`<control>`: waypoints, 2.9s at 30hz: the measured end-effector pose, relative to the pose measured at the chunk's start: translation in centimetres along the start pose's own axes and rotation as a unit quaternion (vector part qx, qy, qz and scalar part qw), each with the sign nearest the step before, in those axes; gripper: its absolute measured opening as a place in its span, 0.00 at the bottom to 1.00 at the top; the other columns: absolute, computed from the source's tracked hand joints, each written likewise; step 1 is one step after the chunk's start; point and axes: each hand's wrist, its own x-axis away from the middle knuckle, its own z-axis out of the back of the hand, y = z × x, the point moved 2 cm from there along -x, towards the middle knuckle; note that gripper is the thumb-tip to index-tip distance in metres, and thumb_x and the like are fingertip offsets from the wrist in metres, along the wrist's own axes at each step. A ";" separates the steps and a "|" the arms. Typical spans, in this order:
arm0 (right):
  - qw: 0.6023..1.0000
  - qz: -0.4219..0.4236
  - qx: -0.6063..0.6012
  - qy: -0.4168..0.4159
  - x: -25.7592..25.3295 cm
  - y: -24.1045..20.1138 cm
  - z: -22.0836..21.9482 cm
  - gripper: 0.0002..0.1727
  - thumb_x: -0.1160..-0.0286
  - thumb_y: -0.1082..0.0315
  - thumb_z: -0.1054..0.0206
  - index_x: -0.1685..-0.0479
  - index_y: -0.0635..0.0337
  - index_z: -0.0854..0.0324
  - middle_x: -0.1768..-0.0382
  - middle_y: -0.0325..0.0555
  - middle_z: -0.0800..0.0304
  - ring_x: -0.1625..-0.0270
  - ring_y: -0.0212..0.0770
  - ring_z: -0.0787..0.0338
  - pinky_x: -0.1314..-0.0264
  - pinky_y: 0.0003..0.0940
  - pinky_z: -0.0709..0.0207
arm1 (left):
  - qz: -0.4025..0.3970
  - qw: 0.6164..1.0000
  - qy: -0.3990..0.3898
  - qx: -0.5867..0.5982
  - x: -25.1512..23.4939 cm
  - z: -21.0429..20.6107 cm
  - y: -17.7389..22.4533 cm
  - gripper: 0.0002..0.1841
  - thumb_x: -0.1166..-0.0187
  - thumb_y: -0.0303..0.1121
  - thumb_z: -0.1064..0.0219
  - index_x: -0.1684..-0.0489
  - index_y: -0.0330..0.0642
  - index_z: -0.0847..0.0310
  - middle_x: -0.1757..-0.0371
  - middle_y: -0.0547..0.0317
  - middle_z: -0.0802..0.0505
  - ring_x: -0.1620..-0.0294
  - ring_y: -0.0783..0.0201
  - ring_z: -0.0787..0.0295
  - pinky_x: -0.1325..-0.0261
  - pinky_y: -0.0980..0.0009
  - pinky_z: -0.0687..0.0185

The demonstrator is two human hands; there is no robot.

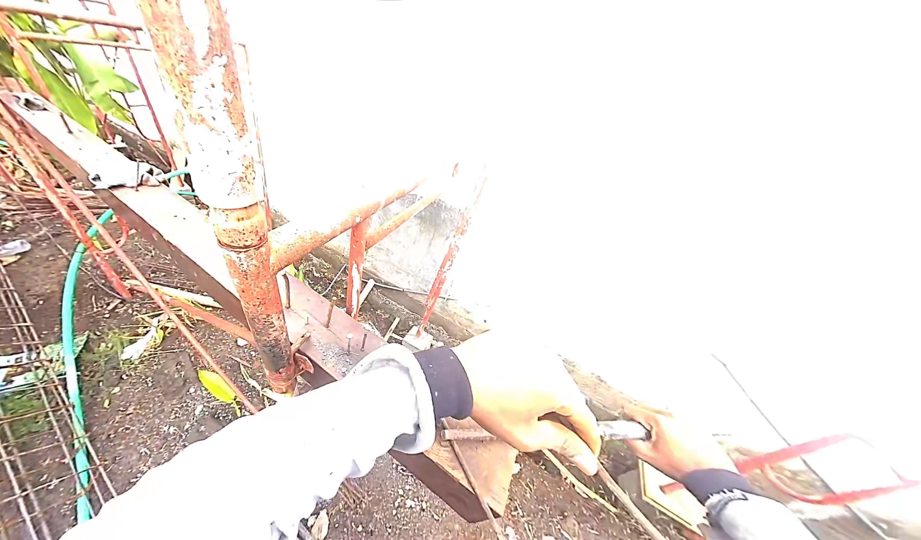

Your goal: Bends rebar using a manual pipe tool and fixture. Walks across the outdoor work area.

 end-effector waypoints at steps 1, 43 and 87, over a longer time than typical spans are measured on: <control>0.999 0.005 -0.008 0.032 0.2 0.3 -0.2 0.17 0.45 0.49 0.26 0.75 0.53 0.14 0.71 0.46 0.09 0.60 0.52 0.06 0.52 0.58 0.17 | -0.002 1.000 0.003 -0.003 0.0 0.0 0.0 0.12 0.18 0.47 0.32 0.58 0.56 0.03 0.71 0.70 0.07 0.68 0.74 0.12 0.63 0.65 0.21; 0.725 -0.688 0.005 0.009 28.9 -39.3 10.8 0.15 0.26 0.55 0.25 0.62 0.61 0.12 0.55 0.62 0.07 0.40 0.66 0.11 0.31 0.66 0.28 | 0.005 0.995 -0.078 0.053 2.0 0.8 0.6 0.19 0.07 0.41 0.47 0.36 0.42 0.13 0.45 0.54 0.06 0.45 0.62 0.09 0.33 0.57 0.20; 0.720 -0.693 0.004 -0.029 28.8 -38.6 10.0 0.13 0.30 0.56 0.25 0.63 0.58 0.10 0.57 0.54 0.06 0.41 0.58 0.11 0.27 0.60 0.32 | 0.014 0.995 -0.097 0.005 3.1 1.7 1.1 0.22 0.08 0.50 0.47 0.35 0.49 0.12 0.43 0.51 0.06 0.39 0.51 0.10 0.33 0.43 0.22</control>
